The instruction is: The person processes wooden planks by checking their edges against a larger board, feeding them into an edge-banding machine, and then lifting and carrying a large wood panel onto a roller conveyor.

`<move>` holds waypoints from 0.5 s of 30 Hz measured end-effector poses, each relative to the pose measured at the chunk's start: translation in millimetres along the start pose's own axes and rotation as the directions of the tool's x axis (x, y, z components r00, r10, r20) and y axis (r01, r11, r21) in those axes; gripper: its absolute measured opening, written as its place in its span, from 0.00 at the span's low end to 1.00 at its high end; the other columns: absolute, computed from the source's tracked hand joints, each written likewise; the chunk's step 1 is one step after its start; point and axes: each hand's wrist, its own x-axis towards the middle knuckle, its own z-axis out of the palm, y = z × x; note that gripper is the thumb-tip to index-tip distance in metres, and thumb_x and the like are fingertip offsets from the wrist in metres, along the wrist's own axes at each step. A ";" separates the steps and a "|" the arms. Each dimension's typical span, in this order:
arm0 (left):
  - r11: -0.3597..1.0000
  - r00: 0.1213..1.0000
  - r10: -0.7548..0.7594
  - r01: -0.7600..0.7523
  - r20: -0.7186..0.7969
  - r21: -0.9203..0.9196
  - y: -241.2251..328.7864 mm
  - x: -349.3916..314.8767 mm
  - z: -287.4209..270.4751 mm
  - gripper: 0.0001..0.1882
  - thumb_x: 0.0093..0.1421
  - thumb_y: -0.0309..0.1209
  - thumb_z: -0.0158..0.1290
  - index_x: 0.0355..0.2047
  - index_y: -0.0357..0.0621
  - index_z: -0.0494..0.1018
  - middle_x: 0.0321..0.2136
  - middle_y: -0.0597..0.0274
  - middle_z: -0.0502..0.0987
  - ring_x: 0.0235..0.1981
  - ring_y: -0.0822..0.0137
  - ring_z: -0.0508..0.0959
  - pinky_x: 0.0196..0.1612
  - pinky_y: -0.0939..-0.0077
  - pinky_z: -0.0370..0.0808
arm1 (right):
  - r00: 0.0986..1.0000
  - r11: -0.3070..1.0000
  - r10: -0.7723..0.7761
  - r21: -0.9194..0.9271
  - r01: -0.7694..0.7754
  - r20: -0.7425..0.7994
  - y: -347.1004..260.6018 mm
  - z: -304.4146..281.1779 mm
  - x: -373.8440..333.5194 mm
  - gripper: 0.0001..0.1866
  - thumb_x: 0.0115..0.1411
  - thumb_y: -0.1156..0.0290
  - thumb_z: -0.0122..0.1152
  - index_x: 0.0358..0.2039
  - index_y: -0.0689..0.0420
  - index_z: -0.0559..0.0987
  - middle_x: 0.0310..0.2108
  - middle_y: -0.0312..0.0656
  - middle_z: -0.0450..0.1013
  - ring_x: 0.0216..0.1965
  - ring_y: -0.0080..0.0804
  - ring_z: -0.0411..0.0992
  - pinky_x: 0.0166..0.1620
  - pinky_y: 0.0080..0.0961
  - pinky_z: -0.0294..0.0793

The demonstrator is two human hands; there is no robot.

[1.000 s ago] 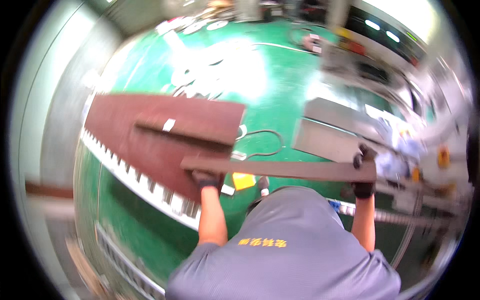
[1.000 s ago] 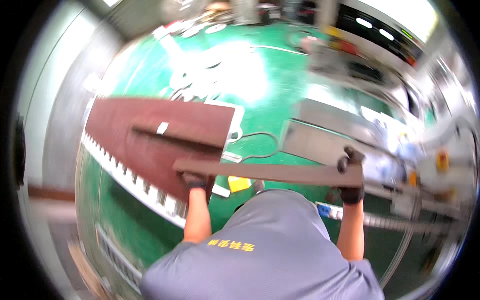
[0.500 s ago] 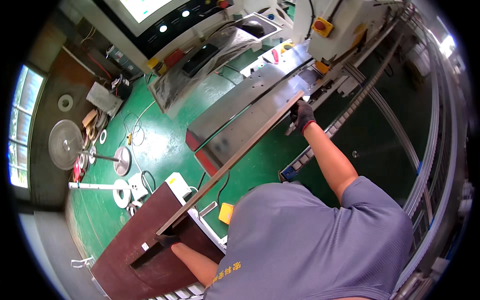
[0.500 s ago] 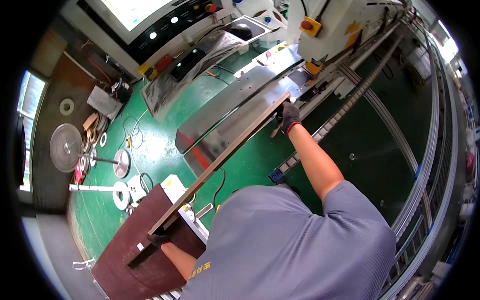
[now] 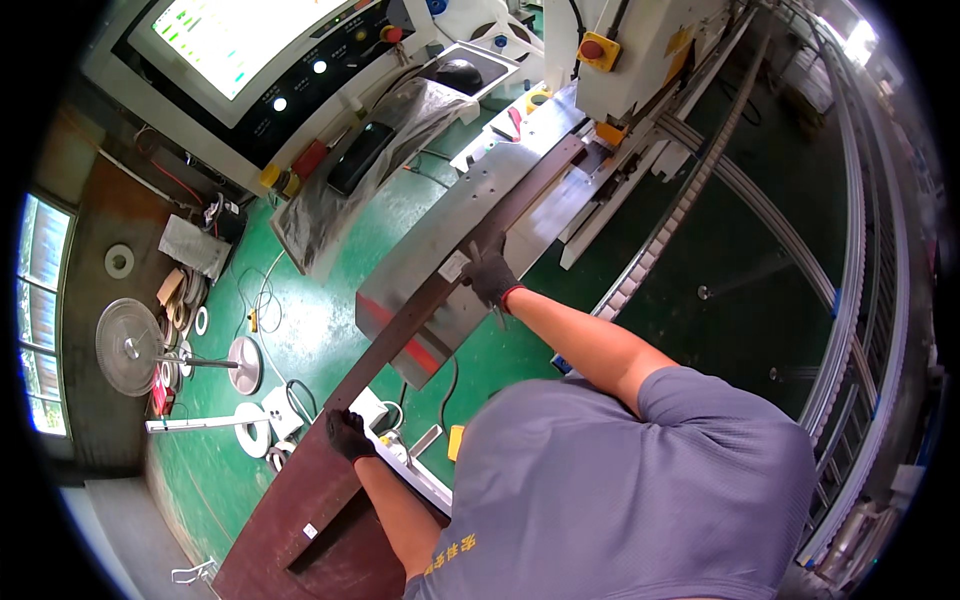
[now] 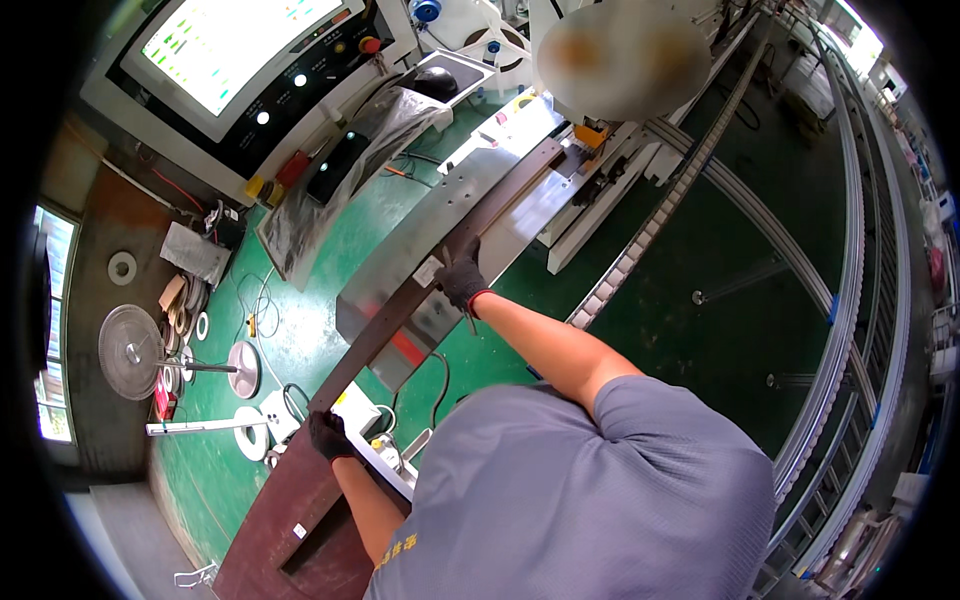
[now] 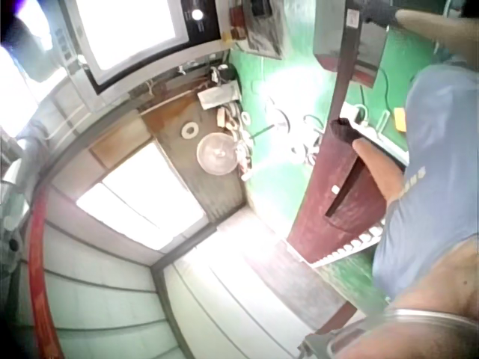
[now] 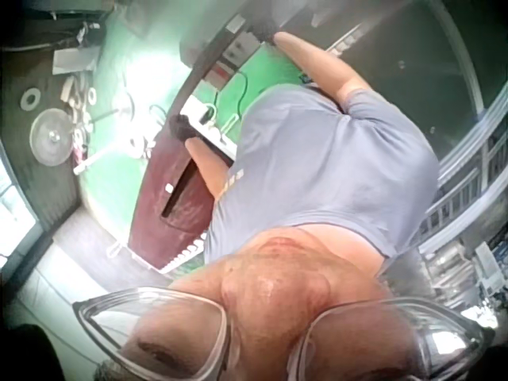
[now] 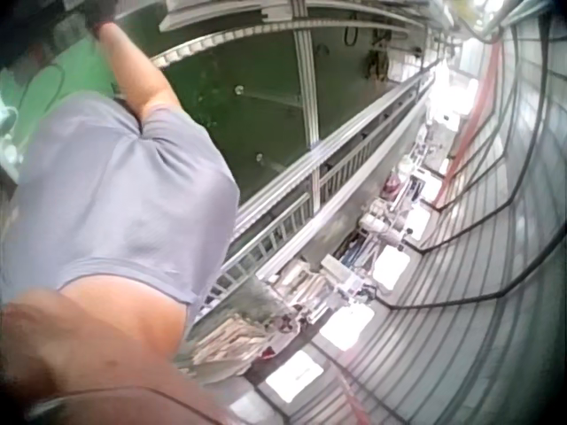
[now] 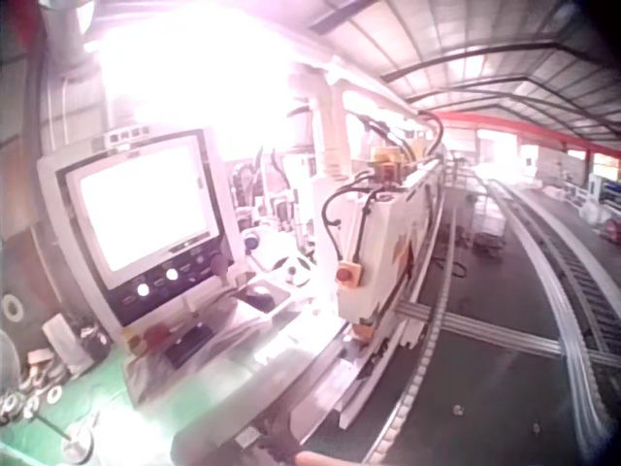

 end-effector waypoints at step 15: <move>0.745 0.755 0.438 -0.001 -0.488 0.667 -22.8 -44.0 -153.3 0.37 0.55 0.45 0.53 0.56 0.28 0.61 0.55 0.41 0.64 0.54 0.52 0.67 0.56 0.66 0.65 | 1.000 0.799 0.021 -0.602 -0.005 0.019 -26.8 -151.6 121.5 0.15 0.52 0.53 0.58 0.25 0.52 0.79 0.23 0.42 0.75 0.24 0.36 0.73 0.31 0.35 0.73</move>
